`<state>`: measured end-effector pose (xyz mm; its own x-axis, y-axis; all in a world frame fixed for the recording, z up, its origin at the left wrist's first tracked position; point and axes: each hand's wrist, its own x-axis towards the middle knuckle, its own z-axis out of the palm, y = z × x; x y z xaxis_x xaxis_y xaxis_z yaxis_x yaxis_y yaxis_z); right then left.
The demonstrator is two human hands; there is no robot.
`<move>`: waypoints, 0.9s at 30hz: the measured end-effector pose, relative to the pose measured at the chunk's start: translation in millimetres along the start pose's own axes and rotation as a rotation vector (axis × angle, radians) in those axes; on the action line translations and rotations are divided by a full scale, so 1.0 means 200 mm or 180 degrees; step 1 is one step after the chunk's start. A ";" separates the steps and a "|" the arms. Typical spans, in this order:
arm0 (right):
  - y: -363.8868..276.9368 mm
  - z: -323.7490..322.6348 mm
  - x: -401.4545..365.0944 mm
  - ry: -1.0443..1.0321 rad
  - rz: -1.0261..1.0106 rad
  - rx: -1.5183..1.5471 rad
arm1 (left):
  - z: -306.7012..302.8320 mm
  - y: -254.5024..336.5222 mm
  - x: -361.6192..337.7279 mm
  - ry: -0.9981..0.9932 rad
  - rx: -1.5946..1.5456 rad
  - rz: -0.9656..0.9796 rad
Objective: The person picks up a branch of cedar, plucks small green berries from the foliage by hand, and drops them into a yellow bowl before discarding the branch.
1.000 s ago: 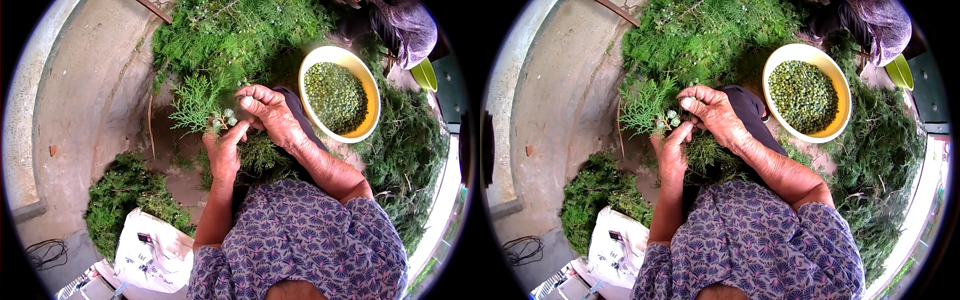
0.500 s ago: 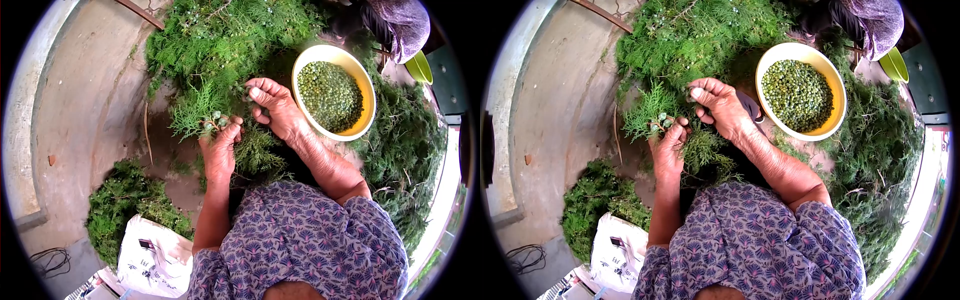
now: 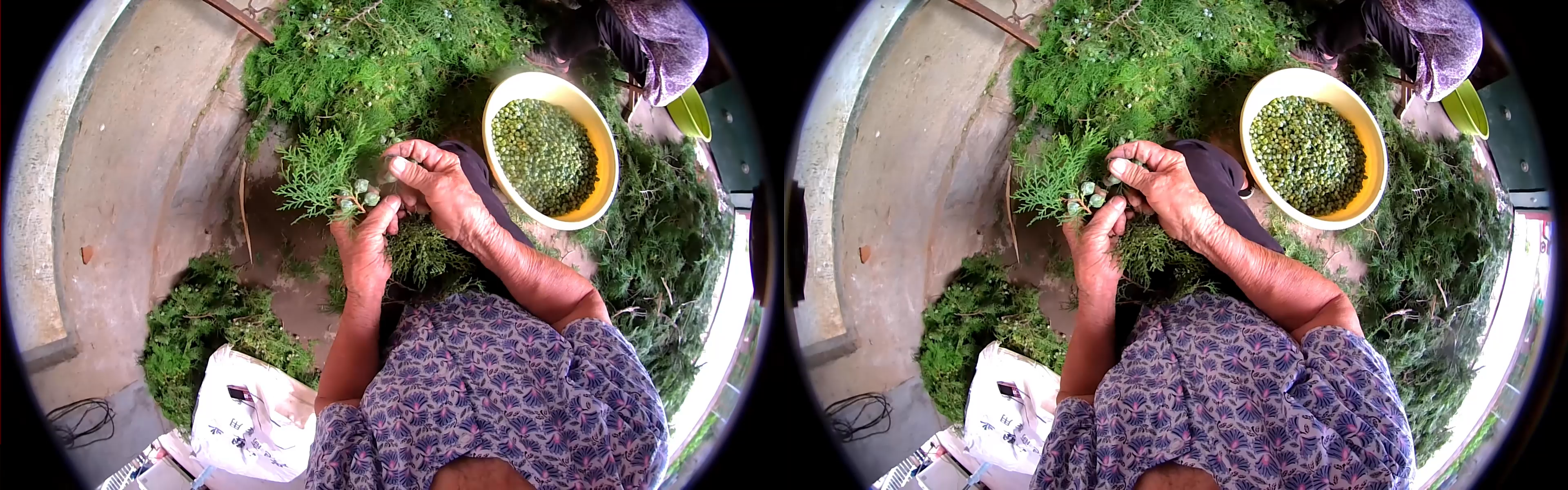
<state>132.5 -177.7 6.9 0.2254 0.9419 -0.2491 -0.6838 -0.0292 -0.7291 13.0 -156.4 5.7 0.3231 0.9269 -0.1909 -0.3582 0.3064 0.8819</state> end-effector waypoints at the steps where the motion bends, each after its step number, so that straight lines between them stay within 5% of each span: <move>1: 0.00 0.00 0.00 0.0003 -0.0004 -0.0002 | 0.00 0.00 0.00 0.0145 -0.0050 -0.0049; 13: 0.04 -0.01 0.01 -0.0215 -0.0141 -0.0075 | -0.01 -0.01 0.03 0.0199 0.0307 0.0078; 18: 0.04 -0.01 0.01 0.0076 0.0424 0.0480 | -0.03 -0.02 0.04 0.0096 0.0088 -0.0002; 27: 0.02 -0.07 0.02 -0.0040 0.0411 0.0800 | -0.05 -0.03 0.05 0.0125 -0.0223 -0.0343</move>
<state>141.1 -178.2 -5.7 0.1178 0.9398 -0.3206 -0.8572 -0.0668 -0.5106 9.7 -147.1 -6.1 0.3289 0.8952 -0.3009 -0.3839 0.4178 0.8234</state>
